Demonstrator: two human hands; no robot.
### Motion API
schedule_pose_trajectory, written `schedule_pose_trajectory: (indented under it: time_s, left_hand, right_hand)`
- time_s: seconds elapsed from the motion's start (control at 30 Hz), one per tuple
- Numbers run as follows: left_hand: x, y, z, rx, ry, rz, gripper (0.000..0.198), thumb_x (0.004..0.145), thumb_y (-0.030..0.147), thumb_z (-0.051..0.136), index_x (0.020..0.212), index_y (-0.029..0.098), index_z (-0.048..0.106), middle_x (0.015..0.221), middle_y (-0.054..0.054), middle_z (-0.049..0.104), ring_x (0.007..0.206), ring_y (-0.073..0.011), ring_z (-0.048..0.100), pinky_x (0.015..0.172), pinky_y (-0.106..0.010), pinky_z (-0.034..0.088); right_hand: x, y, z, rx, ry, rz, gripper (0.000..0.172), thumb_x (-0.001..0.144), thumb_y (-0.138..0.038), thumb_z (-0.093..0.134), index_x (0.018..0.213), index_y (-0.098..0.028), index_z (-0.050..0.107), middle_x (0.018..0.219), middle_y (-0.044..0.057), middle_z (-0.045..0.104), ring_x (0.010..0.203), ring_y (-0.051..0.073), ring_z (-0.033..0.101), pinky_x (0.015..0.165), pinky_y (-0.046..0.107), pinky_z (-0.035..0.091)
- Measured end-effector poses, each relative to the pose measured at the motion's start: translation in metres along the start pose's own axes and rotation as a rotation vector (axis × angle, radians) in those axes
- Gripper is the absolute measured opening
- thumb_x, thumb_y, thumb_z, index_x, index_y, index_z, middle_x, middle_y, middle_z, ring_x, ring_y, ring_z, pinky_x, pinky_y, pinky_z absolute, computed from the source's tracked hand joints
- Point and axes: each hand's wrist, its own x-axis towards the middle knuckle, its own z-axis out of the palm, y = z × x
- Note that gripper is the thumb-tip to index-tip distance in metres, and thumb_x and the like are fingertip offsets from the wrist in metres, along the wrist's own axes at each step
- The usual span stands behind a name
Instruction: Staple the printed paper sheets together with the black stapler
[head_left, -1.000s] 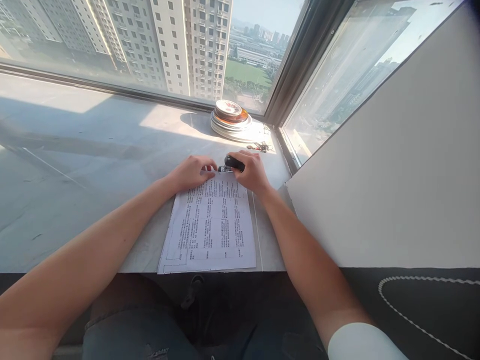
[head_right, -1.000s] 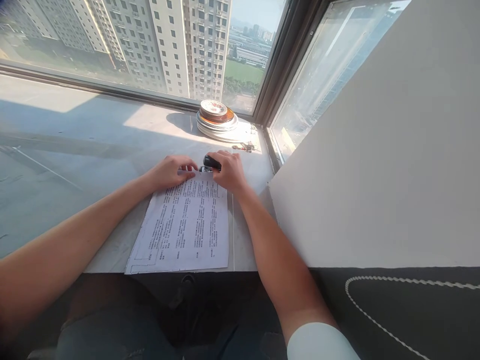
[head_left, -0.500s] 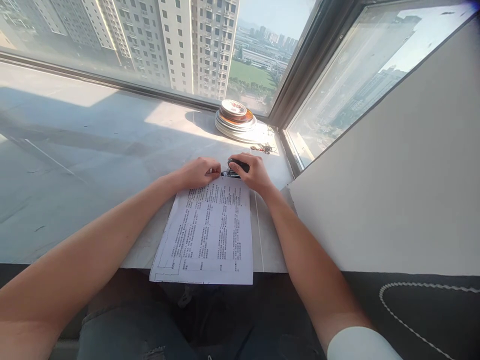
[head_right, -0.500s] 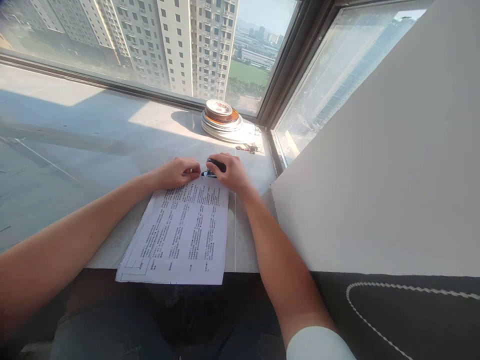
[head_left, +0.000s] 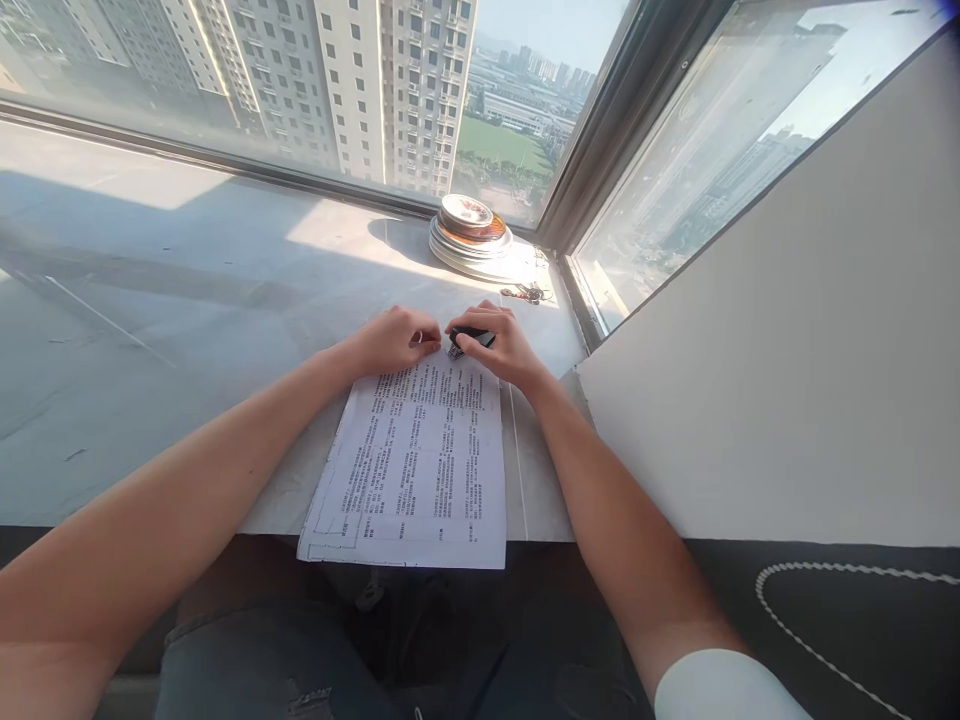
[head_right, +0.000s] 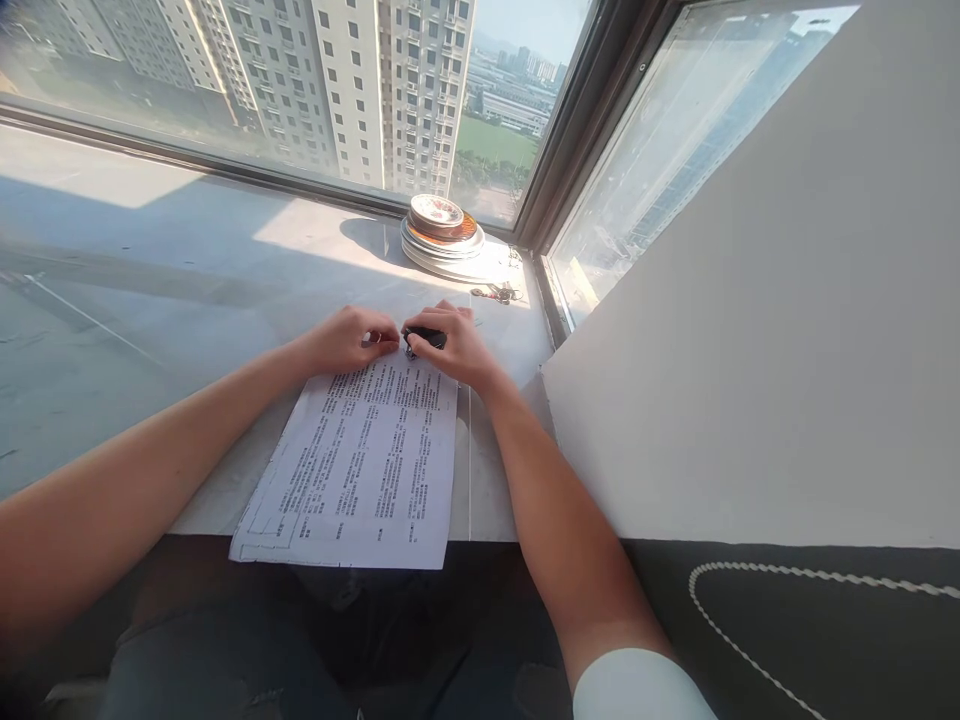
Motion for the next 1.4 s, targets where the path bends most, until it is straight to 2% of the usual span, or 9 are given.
schedule_pose_trajectory:
  time_s: [0.17, 0.27, 0.4, 0.53, 0.67, 0.9, 1.07, 1.27, 1.4]
  left_hand:
    - [0.0002, 0.0005, -0.0008, -0.057, -0.016, 0.027, 0.02, 0.088, 0.033, 0.063, 0.091, 0.022, 0.08, 0.085, -0.005, 0.076, 0.075, -0.0185, 0.066, 0.073, -0.034, 0.052]
    - [0.0002, 0.0002, -0.0013, -0.085, -0.017, 0.05, 0.02, 0.088, 0.034, 0.064, 0.09, 0.023, 0.08, 0.088, -0.004, 0.077, 0.076, -0.0182, 0.067, 0.074, -0.034, 0.052]
    - [-0.0002, -0.001, -0.0006, -0.09, 0.01, 0.043, 0.019, 0.088, 0.037, 0.066, 0.088, 0.024, 0.081, 0.086, -0.003, 0.077, 0.075, -0.0178, 0.067, 0.076, -0.035, 0.052]
    - [-0.0002, -0.0014, -0.0001, -0.105, 0.009, 0.003, 0.018, 0.087, 0.039, 0.067, 0.091, 0.026, 0.081, 0.081, -0.001, 0.077, 0.075, -0.0172, 0.067, 0.077, -0.034, 0.052]
    - [-0.0002, 0.0008, -0.0011, -0.11, 0.012, 0.003, 0.017, 0.087, 0.037, 0.068, 0.089, 0.025, 0.08, 0.081, -0.001, 0.077, 0.076, -0.0173, 0.068, 0.076, -0.033, 0.051]
    - [-0.0004, 0.0031, -0.0013, -0.121, 0.016, 0.006, 0.018, 0.087, 0.038, 0.068, 0.088, 0.025, 0.08, 0.082, -0.001, 0.077, 0.075, -0.0173, 0.067, 0.078, -0.035, 0.052]
    - [-0.0004, 0.0012, 0.0002, -0.1, 0.025, -0.003, 0.018, 0.087, 0.04, 0.069, 0.087, 0.024, 0.077, 0.08, -0.002, 0.075, 0.076, -0.018, 0.067, 0.076, -0.036, 0.051]
    - [0.0003, -0.0002, 0.0036, -0.072, 0.032, -0.033, 0.018, 0.087, 0.038, 0.073, 0.098, 0.024, 0.072, 0.084, -0.003, 0.073, 0.079, -0.0202, 0.067, 0.075, -0.038, 0.052]
    - [-0.0001, -0.0018, 0.0017, -0.011, 0.008, -0.017, 0.018, 0.086, 0.039, 0.074, 0.095, 0.024, 0.07, 0.082, -0.003, 0.071, 0.076, -0.0197, 0.066, 0.074, -0.038, 0.051]
  right_hand:
    - [0.0007, -0.001, 0.0002, -0.018, -0.003, 0.033, 0.027, 0.1, -0.038, 0.053, 0.103, -0.032, 0.079, 0.103, 0.0, 0.073, 0.111, 0.026, 0.057, 0.111, 0.048, 0.034]
    - [0.0014, 0.0007, -0.0015, 0.008, -0.011, -0.002, 0.024, 0.101, -0.045, 0.059, 0.104, -0.034, 0.08, 0.109, 0.001, 0.069, 0.113, 0.026, 0.054, 0.109, 0.047, 0.038]
    - [0.0012, 0.0039, -0.0046, 0.009, 0.03, -0.07, 0.02, 0.099, -0.047, 0.063, 0.105, -0.034, 0.077, 0.115, 0.003, 0.061, 0.115, 0.026, 0.051, 0.107, 0.045, 0.04]
    - [0.0014, 0.0067, -0.0057, -0.003, 0.071, -0.039, 0.02, 0.097, -0.048, 0.066, 0.105, -0.03, 0.069, 0.112, 0.004, 0.06, 0.11, 0.027, 0.052, 0.101, 0.044, 0.045]
    - [0.0021, 0.0069, -0.0039, 0.037, 0.051, -0.042, 0.014, 0.097, -0.042, 0.066, 0.095, -0.028, 0.066, 0.11, 0.005, 0.061, 0.108, 0.026, 0.053, 0.097, 0.045, 0.046]
    - [-0.0002, 0.005, -0.0029, -0.1, 0.093, -0.024, 0.001, 0.092, -0.032, 0.072, 0.091, -0.033, 0.073, 0.125, 0.002, 0.057, 0.123, 0.031, 0.045, 0.108, 0.051, 0.04]
    - [0.0, 0.0052, -0.0071, 0.027, 0.028, -0.034, 0.01, 0.096, -0.028, 0.064, 0.099, -0.032, 0.074, 0.116, 0.003, 0.063, 0.115, 0.027, 0.053, 0.106, 0.05, 0.045]
    - [0.0019, 0.0038, -0.002, 0.213, 0.04, 0.014, 0.017, 0.099, -0.033, 0.057, 0.089, -0.026, 0.069, 0.125, 0.005, 0.062, 0.122, 0.025, 0.057, 0.1, 0.044, 0.053]
    - [0.0029, 0.0049, 0.0022, 0.351, 0.078, 0.012, 0.018, 0.1, -0.04, 0.06, 0.095, -0.026, 0.071, 0.129, 0.006, 0.062, 0.125, 0.025, 0.057, 0.101, 0.045, 0.055]
